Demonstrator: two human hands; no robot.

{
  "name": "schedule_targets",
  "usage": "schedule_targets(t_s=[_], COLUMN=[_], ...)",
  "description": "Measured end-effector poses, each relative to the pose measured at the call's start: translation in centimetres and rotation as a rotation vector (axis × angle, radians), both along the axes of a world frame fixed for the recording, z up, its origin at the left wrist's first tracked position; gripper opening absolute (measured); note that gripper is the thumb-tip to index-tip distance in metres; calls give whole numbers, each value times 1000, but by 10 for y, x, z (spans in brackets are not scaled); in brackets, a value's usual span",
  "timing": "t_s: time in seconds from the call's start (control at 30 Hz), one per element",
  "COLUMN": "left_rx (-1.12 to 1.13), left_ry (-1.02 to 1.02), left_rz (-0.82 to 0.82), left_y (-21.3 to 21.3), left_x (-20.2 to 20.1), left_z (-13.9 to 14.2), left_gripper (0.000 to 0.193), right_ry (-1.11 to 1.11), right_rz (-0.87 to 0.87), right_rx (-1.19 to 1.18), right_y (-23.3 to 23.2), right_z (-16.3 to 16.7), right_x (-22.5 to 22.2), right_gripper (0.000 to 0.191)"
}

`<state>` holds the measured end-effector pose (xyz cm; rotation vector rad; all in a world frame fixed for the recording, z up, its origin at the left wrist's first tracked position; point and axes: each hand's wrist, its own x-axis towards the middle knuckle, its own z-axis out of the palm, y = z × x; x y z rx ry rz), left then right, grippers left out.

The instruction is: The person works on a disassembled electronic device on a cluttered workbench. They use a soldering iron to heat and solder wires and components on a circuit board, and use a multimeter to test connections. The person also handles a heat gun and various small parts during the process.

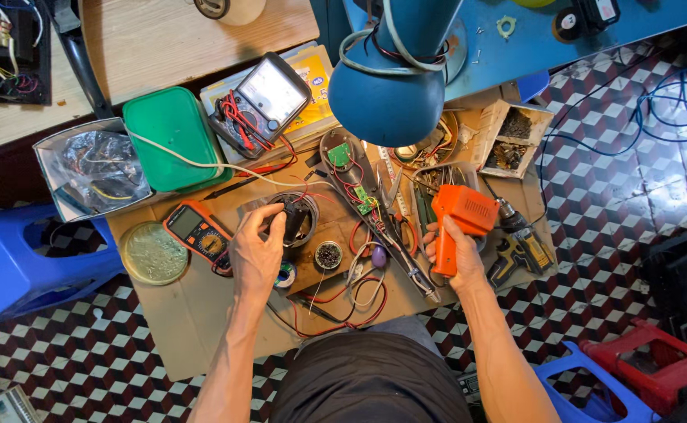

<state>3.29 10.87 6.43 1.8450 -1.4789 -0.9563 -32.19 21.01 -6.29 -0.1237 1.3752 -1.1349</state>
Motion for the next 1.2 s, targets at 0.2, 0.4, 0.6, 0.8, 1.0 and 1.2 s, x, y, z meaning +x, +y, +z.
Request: schedule_targets(t_s=[0.2, 0.4, 0.6, 0.8, 1.0, 1.2], left_rx=[-191, -222, -340, -273, 52, 46], left_ry=[-21, 1, -59, 223, 217, 25], left_rz=[-63, -79, -99, 369, 446, 316], left_y=[-3, -11, -24, -27, 11, 28], left_x=[-6, -2, 1, 74, 115, 70], left_z=[-7, -11, -17, -27, -11, -10], left_gripper=[15, 19, 30, 25, 35, 30], right_ry=[-27, 161, 1096, 1190, 1154, 1284], right_rz=[35, 152, 363, 384, 621, 855], right_rx=[20, 177, 111, -172, -219, -194], right_y=[-29, -32, -7, -32, -84, -114], right_z=[-28, -1, 87, 123, 86, 26], right_x=[15, 22, 27, 65, 111, 135], right_gripper=[47, 51, 44, 36, 40, 81])
